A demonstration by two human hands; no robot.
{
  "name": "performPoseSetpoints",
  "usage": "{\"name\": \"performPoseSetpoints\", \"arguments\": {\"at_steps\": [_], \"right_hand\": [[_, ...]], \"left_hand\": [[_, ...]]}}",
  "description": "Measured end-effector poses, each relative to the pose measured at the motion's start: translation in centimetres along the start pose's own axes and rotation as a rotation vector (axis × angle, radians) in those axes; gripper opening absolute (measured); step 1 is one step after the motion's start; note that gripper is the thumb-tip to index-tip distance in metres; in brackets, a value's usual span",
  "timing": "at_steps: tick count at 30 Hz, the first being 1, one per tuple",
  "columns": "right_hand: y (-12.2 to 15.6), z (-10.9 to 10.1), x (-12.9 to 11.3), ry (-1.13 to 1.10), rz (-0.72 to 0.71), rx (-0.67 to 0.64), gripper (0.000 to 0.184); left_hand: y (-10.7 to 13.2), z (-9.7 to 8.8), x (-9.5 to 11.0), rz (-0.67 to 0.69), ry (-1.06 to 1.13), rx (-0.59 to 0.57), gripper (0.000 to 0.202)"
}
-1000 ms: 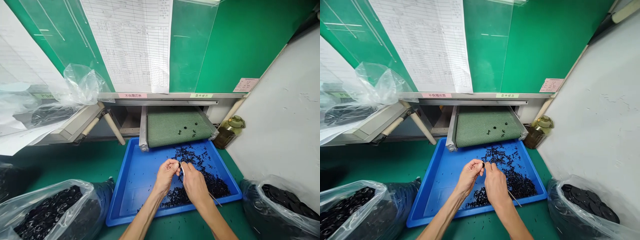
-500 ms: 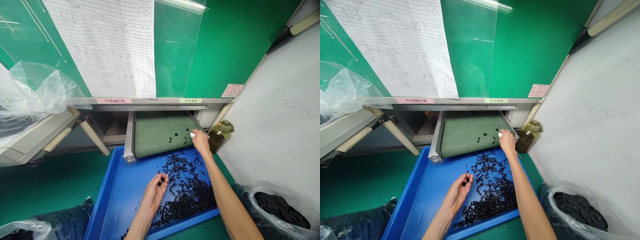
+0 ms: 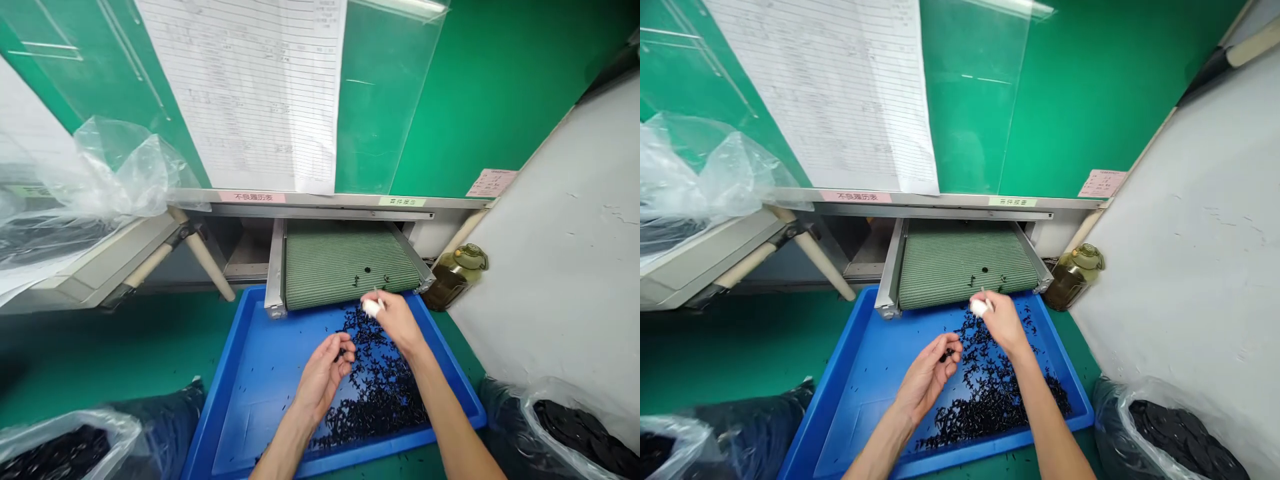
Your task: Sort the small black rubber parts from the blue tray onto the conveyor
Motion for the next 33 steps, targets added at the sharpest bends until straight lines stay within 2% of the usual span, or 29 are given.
{"name": "performPoseSetpoints", "arguments": {"at_steps": [3, 7, 14, 19, 24, 33], "right_hand": [[4.4, 2.7, -2.2, -0.242, 0.010, -0.002, 0.020], [7.3, 2.8, -4.3, -0.186, -0.072, 0.072, 0.016], [9.3, 1.9, -5.7, -0.061, -0.167, 0.010, 0.021], [10.5, 1.2, -5.5, -0.006, -0.255, -0.063, 0.034], [11.7, 1.4, -4.4, 0.136, -0.262, -0.156, 0.043], [12.0, 1.2, -4.7, 0.370, -0.321, -0.165, 0.049]], "left_hand": [[0.7, 1.8, 0.2, 0.042, -0.051, -0.086, 0.027], [1.6, 2.4, -0.6, 0.039, -0.095, -0.116, 0.029], [2.3, 2.3, -1.7, -0.019, -0.152, -0.157, 0.031], [2.5, 1.9, -1.6, -0.014, -0.073, -0.129, 0.021], [2.7, 1.5, -1.4, -0.043, -0.031, -0.087, 0.027], [2.7, 1.4, -1.5, -0.030, -0.107, -0.092, 0.031]]}}
Point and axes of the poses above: each hand's wrist, its own y-axis away from the middle knuckle, its own z-axis out of the palm, x = y × z, the point moved 8 cm from there along -y, towards the middle knuckle, and after that the axes turned 13 degrees about -z, right-handed, at the moved point
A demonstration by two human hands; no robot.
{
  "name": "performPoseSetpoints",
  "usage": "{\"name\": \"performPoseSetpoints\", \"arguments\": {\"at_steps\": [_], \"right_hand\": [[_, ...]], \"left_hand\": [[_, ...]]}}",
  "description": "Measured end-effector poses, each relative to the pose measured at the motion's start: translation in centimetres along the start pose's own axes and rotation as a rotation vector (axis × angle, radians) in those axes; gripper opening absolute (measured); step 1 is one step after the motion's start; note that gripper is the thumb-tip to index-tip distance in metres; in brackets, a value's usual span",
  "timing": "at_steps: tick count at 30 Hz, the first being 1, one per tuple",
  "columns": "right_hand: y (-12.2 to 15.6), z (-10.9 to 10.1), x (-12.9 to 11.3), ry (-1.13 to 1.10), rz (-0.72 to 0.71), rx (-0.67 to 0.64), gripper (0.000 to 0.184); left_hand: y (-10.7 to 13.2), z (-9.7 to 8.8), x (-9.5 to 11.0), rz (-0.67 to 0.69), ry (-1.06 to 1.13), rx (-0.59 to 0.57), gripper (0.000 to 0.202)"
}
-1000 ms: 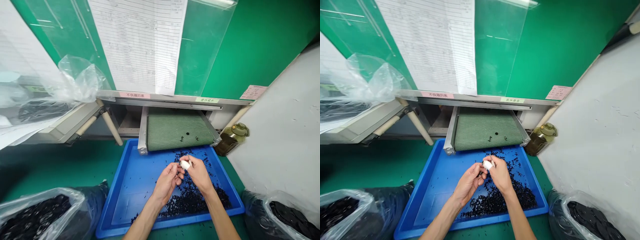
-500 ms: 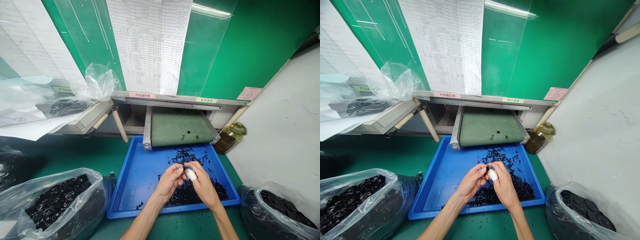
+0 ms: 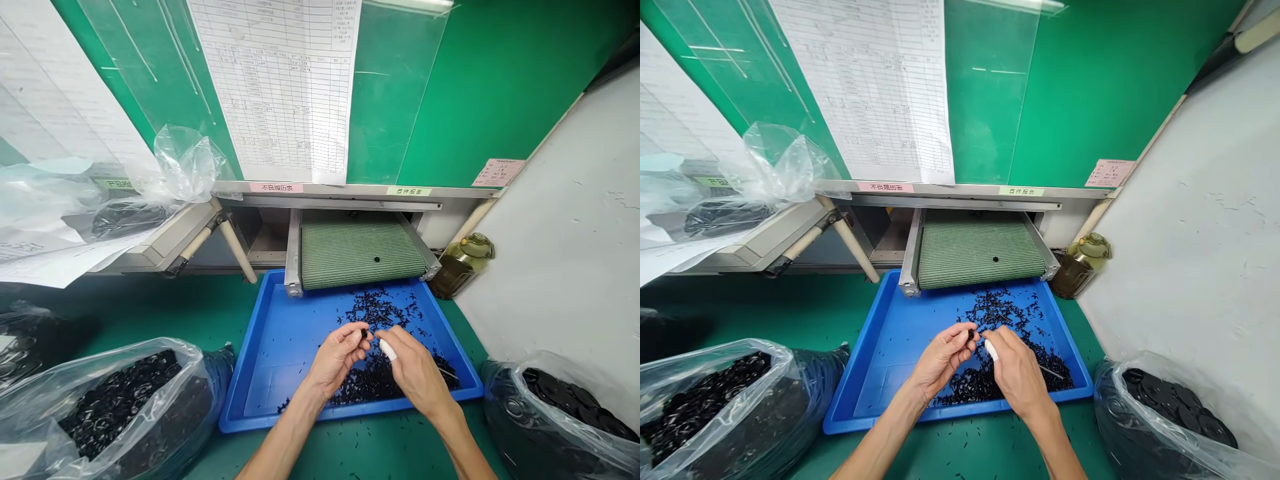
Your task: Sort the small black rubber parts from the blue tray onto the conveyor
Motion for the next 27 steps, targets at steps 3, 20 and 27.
{"name": "performPoseSetpoints", "arguments": {"at_steps": [3, 20, 27], "right_hand": [[-0.2, -0.5, -0.2, 0.047, -0.033, 0.015, 0.051], [-2.3, 0.2, -2.2, 0.287, -0.202, -0.135, 0.032], [-2.3, 2.0, -2.2, 0.347, -0.150, -0.170, 0.025]], "left_hand": [[0.1, 0.0, 0.2, 0.009, -0.003, -0.004, 0.032], [0.4, -0.2, 0.6, 0.055, -0.195, -0.022, 0.036], [0.7, -0.5, 1.5, 0.184, -0.376, 0.038, 0.032]]}}
Point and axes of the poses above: each hand's wrist, its own y-axis away from the middle knuckle, its own z-axis out of the palm, x = y × z, the point moved 8 cm from there along -y, towards the middle knuckle, and after that the axes turned 13 degrees about -z, right-handed, at the moved point
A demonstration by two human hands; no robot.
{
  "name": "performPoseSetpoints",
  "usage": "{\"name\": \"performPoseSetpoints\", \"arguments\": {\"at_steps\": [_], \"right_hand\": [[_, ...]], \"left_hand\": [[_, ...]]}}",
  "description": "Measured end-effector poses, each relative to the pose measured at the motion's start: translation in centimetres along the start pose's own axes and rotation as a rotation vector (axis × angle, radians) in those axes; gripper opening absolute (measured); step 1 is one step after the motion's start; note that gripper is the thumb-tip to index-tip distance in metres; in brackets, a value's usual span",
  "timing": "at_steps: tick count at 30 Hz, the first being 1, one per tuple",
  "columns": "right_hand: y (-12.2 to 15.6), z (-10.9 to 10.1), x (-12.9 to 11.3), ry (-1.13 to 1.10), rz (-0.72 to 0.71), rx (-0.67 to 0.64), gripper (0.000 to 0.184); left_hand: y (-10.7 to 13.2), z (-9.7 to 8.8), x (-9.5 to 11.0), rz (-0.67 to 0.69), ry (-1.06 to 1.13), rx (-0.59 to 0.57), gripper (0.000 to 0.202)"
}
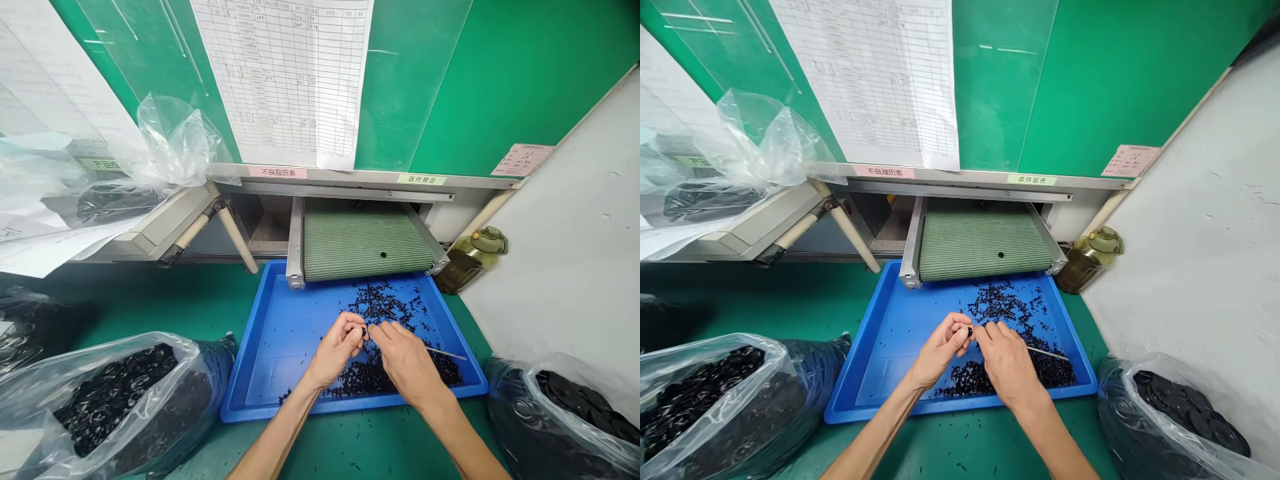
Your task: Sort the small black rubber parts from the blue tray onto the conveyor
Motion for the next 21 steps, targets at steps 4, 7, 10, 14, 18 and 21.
{"name": "performPoseSetpoints", "arguments": {"at_steps": [4, 7, 10, 14, 18, 21], "right_hand": [[0.4, 1.9, 0.5, -0.129, 0.220, 0.034, 0.027], [1.3, 3.4, 1.8, -0.323, 0.357, 0.071, 0.026], [2.0, 3.6, 4.6, -0.374, 0.444, 0.133, 0.029], [0.4, 1.8, 10.0, -0.287, 0.455, 0.305, 0.031], [-3.9, 0.5, 14.2, -0.263, 0.404, 0.364, 0.039], [-6.7, 0.1, 15.9, -0.273, 0.368, 0.363, 0.043]], "left_hand": [[-0.2, 0.2, -0.7, 0.039, -0.026, 0.039, 0.032], [-0.7, -0.3, -1.3, 0.030, 0.024, 0.087, 0.032], [-1.3, -1.8, -2.3, -0.046, 0.170, 0.145, 0.032], [-1.5, -3.1, -4.2, -0.164, 0.427, 0.169, 0.033], [-1.2, -3.2, -6.0, -0.264, 0.545, 0.197, 0.027], [-1.0, -3.4, -6.0, -0.269, 0.568, 0.203, 0.019]]}}
Point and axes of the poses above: each hand's wrist, its own y-axis away from the middle knuckle, its own z-axis out of the palm, x = y × z, the point moved 8 cm from there along -y, towards the middle knuckle, and after that the axes turned 13 degrees about -z, right-handed, at the moved point
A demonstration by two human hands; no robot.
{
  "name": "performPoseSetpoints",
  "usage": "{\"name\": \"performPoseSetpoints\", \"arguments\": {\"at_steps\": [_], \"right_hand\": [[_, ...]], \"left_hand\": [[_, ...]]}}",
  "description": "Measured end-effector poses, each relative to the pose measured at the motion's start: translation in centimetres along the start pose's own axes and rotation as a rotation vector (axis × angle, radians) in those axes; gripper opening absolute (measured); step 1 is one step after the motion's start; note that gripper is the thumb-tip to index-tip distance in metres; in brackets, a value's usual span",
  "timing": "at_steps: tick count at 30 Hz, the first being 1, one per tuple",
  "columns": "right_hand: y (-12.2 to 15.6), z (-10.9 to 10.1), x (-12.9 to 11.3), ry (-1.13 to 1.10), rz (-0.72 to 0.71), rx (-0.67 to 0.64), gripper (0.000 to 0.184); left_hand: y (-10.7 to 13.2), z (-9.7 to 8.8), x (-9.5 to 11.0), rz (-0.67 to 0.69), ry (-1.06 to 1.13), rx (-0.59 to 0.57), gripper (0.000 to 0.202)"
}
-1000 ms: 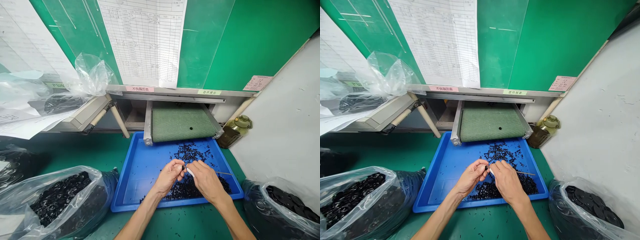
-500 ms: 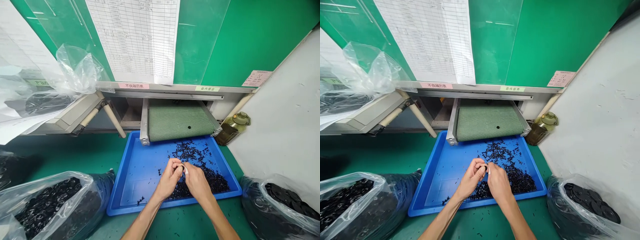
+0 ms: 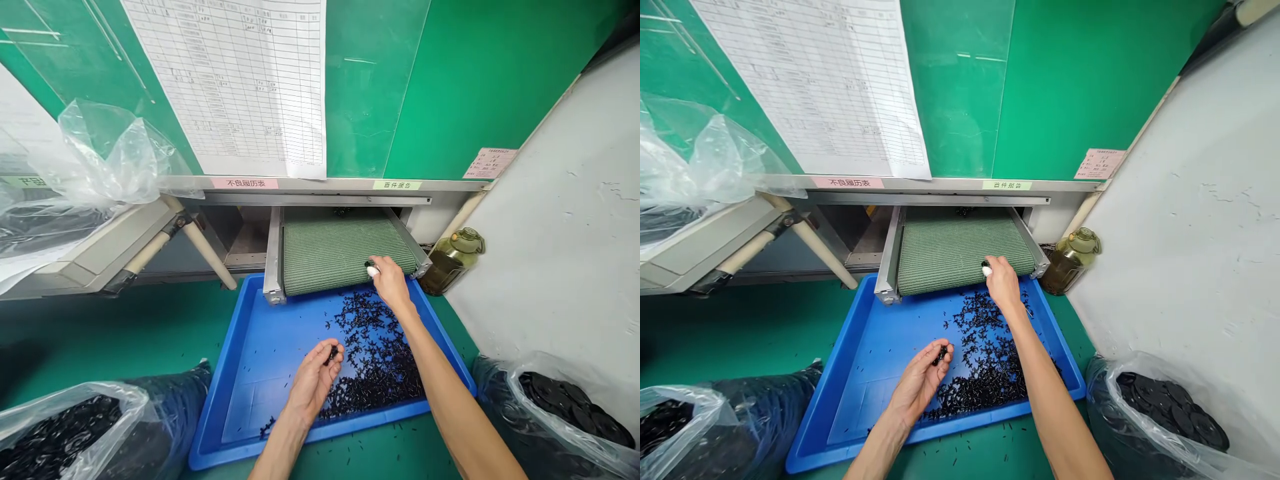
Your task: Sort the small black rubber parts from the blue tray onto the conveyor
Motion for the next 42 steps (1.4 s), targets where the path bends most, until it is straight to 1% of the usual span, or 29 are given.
{"name": "performPoseSetpoints", "arguments": {"at_steps": [2, 3, 5, 8, 10, 12, 14, 16, 18, 21, 23, 26, 30, 32, 37, 42], "right_hand": [[-0.8, 0.2, -0.1, -0.013, -0.019, -0.013, 0.042], [-0.7, 0.2, -0.3, -0.022, -0.028, -0.018, 0.041], [0.5, 0.4, -1.4, -0.044, -0.051, -0.030, 0.037], [4.2, 1.2, -4.7, -0.140, -0.093, -0.076, 0.028], [7.1, 1.7, -7.1, -0.228, -0.095, -0.113, 0.024], [9.5, 2.1, -9.2, -0.274, -0.078, -0.150, 0.024], [11.3, 2.2, -10.6, -0.248, -0.060, -0.175, 0.027], [12.3, 2.1, -11.3, -0.205, -0.047, -0.199, 0.029], [12.8, 1.9, -11.7, -0.189, -0.042, -0.230, 0.033], [13.6, 1.4, -12.0, -0.233, -0.064, -0.298, 0.046], [14.3, 1.1, -11.8, -0.234, -0.074, -0.334, 0.054], [15.6, 0.7, -10.8, -0.177, -0.075, -0.351, 0.058], [17.2, 0.7, -9.5, -0.152, -0.057, -0.354, 0.052], [17.6, 0.7, -9.3, -0.125, -0.062, -0.358, 0.049], [17.2, 0.4, -10.4, -0.011, -0.184, -0.357, 0.046], [16.3, 0.6, -11.4, 0.043, -0.238, -0.419, 0.043]], "left_hand": [[0.2, 0.2, 0.5, 0.017, -0.003, -0.005, 0.017], [0.3, 0.3, 0.9, 0.029, -0.010, -0.008, 0.018], [0.5, 1.0, 1.5, 0.055, -0.038, -0.026, 0.020], [0.8, 2.4, 2.1, 0.099, -0.099, -0.079, 0.027], [0.8, 3.1, 2.0, 0.126, -0.132, -0.109, 0.033], [0.9, 3.6, 1.8, 0.142, -0.159, -0.123, 0.036], [1.2, 3.7, 1.3, 0.139, -0.181, -0.132, 0.037], [1.5, 3.7, 0.8, 0.122, -0.196, -0.141, 0.037], [1.9, 3.6, 0.4, 0.103, -0.202, -0.147, 0.037], [2.3, 3.2, 0.2, 0.088, -0.197, -0.151, 0.036], [2.6, 3.0, 0.2, 0.086, -0.181, -0.149, 0.036], [2.8, 2.4, 0.2, 0.085, -0.161, -0.135, 0.036], [2.9, 1.8, -0.1, 0.075, -0.140, -0.124, 0.032], [2.9, 1.7, -0.4, 0.061, -0.155, -0.137, 0.032], [2.9, 2.1, -0.8, 0.053, -0.266, -0.184, 0.034], [3.0, 2.5, -0.8, 0.083, -0.437, -0.165, 0.037]]}}
Point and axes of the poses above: each hand's wrist, its own y-axis away from the middle knuckle, its own z-axis out of the palm, x = y × z, the point moved 8 cm from there along -y, towards the middle knuckle, and after that the axes turned 13 degrees about -z, right-handed, at the moved point
